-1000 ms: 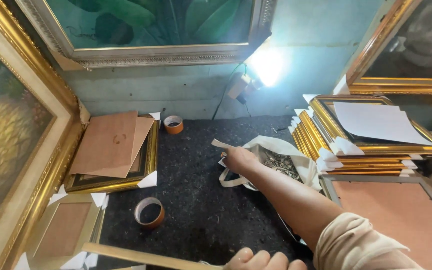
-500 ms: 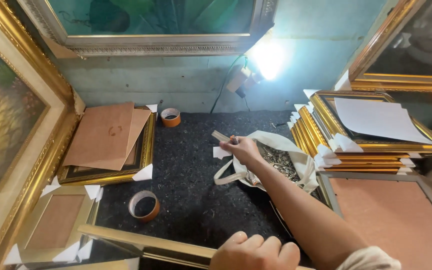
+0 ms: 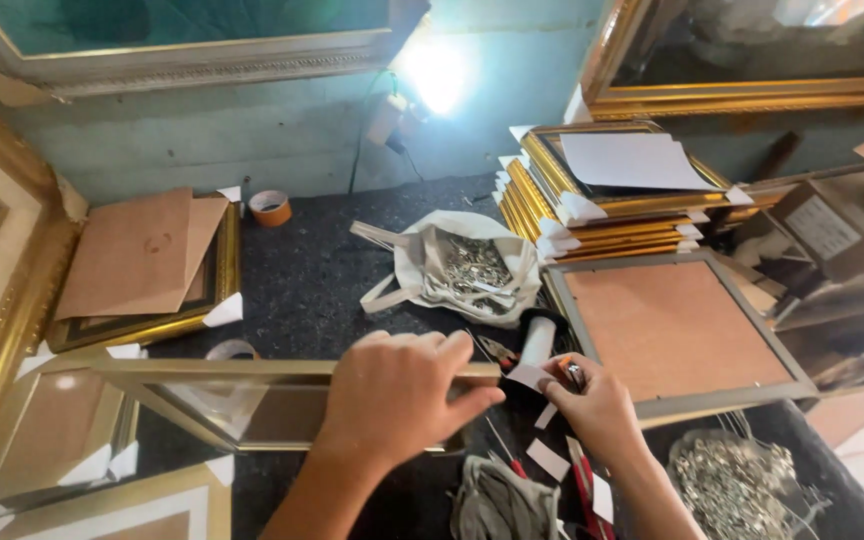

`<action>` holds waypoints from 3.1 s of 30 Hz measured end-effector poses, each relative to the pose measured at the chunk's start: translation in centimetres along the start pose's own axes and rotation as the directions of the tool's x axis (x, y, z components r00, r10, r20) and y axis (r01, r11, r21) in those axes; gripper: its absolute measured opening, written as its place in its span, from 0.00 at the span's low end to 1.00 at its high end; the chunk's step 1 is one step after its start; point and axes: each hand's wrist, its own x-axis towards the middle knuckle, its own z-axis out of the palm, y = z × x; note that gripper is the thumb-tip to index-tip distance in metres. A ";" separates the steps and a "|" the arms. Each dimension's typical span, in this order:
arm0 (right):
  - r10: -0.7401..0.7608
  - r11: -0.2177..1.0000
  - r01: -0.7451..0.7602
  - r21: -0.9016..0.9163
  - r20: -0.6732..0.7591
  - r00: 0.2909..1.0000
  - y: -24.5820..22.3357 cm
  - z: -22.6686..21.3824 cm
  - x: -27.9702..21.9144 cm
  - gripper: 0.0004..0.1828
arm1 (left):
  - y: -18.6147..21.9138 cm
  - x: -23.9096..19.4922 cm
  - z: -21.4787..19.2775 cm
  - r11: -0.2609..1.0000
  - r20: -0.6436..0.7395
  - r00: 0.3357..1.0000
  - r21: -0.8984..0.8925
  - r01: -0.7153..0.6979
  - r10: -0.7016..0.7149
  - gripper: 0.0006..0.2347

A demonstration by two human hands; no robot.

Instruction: Attaching protective corners and securing backings on picture frames in a workshop environment.

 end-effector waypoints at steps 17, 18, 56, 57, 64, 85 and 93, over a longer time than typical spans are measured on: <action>0.034 0.799 -0.066 0.598 0.065 0.997 4.3 -1.7 -6.9 0.04 | -0.1 -0.1 -1.0 0.992 -0.073 0.997 -0.125 0.015 -0.024 0.16; -0.038 0.767 -0.021 0.641 0.078 0.996 3.7 -1.5 -6.9 0.08 | -0.2 -0.2 -1.2 0.984 -0.062 0.997 -0.175 0.037 -0.048 0.21; -0.177 0.677 0.326 0.660 -0.285 0.942 -5.4 3.5 -7.5 0.11 | -0.5 0.3 -2.2 0.937 -0.035 0.989 -0.329 0.121 -0.140 0.09; -0.179 0.688 0.396 0.608 -0.387 0.905 -4.9 3.9 -7.2 0.09 | -0.5 0.4 -2.3 0.930 -0.026 0.988 -0.341 0.137 -0.155 0.08; -0.569 0.714 0.687 0.138 -0.458 0.683 -4.1 5.4 -9.1 0.22 | -1.2 1.1 -0.7 0.958 -0.067 0.990 -0.269 0.100 -0.122 0.15; -0.330 0.763 0.401 0.507 -0.229 0.916 -3.8 3.5 -8.3 0.11 | 0.9 -2.2 -2.3 0.962 -0.179 0.980 -0.243 -0.127 0.085 0.11; -0.224 0.570 -0.209 0.795 0.395 0.891 -3.2 0.6 -10.8 0.03 | 2.3 -5.0 -1.1 0.961 -0.240 0.960 -0.197 -0.194 0.144 0.07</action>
